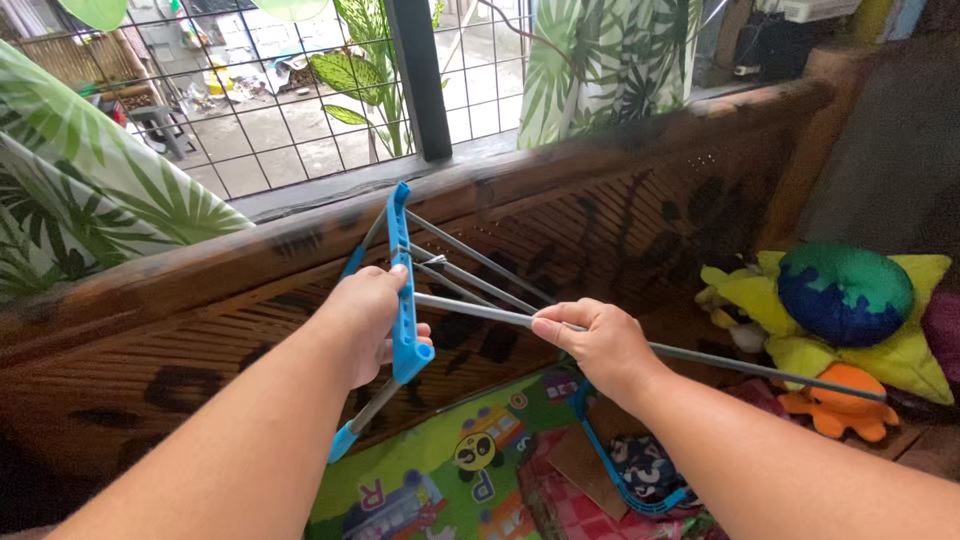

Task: The person assembles a blue and silver metal drying rack by inserting metal rods into blue plastic frames and connecting the components. The person wipes the frame with a cloth before inserting the rods and secures the parts together.

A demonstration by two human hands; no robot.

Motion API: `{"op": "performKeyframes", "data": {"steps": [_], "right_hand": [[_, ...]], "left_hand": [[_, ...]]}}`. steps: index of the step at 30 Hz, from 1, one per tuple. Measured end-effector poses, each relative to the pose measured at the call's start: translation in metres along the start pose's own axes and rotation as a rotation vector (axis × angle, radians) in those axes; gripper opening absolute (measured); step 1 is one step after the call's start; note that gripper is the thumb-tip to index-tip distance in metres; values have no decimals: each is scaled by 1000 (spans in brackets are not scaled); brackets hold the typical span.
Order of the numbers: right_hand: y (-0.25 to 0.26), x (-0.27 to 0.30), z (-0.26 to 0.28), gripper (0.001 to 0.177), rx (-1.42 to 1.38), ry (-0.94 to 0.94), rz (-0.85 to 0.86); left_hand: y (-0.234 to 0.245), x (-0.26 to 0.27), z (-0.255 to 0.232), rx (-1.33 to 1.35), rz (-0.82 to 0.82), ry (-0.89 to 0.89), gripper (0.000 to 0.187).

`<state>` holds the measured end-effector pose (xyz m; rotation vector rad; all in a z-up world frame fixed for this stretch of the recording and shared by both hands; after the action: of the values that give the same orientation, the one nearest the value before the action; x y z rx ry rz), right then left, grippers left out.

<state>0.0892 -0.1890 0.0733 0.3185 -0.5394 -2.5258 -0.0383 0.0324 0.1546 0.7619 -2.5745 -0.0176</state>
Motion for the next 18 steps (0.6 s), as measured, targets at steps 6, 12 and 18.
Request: {"op": "performKeyframes", "data": {"steps": [6, 12, 18], "right_hand": [[6, -6, -4, 27, -136, -46, 106], [-14, -11, 18, 24, -289, -62, 226], [-29, -21, 41, 21, -452, 22, 138]], "left_hand": [[-8, -7, -1, -14, 53, -11, 33], [-28, -14, -12, -106, 108, -150, 32], [-34, -11, -21, -236, 34, -163, 42]]}}
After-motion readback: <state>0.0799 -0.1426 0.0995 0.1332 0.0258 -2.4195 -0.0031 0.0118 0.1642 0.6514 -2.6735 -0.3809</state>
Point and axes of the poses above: each hand's wrist, its own x-axis away from the middle knuckle, its own y-axis out of the back of the hand, z = x × y, the point moved 4 cm from there along -x, towards the middle knuckle, and after that the axes turned 6 degrees about z, right-handed, at the moved point
